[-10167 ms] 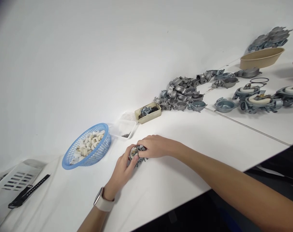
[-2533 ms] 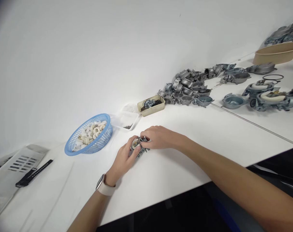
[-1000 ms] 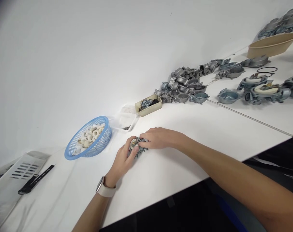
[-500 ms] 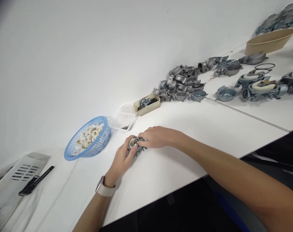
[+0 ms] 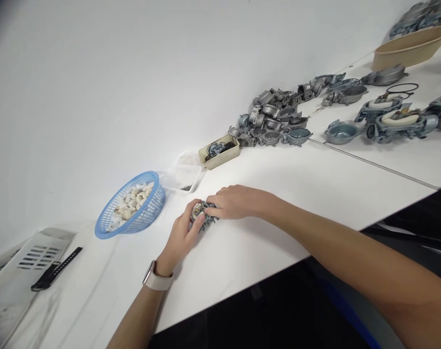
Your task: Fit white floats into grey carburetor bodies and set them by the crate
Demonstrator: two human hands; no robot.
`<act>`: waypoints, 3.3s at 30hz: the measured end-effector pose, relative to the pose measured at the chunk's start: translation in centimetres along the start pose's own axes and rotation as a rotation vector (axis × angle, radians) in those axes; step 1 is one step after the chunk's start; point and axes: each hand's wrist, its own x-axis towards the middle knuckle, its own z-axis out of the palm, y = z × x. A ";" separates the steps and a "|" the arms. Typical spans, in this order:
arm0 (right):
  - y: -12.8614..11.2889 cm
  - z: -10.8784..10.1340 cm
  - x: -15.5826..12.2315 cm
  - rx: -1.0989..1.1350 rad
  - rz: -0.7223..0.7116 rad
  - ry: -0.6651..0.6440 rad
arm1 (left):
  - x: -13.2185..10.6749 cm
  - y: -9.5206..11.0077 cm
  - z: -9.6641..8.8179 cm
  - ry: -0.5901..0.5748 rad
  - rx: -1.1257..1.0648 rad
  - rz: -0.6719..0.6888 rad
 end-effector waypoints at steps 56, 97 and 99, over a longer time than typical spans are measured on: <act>0.0 0.2 -0.2 -0.088 -0.020 0.017 | 0.2 -0.4 0.1 -0.005 0.005 0.020; -0.2 -0.8 0.3 -0.019 -0.140 0.141 | -0.1 -0.2 0.1 0.034 0.052 0.032; -0.4 -0.8 0.2 -0.016 -0.137 0.149 | -0.1 -0.5 0.2 0.059 0.113 0.082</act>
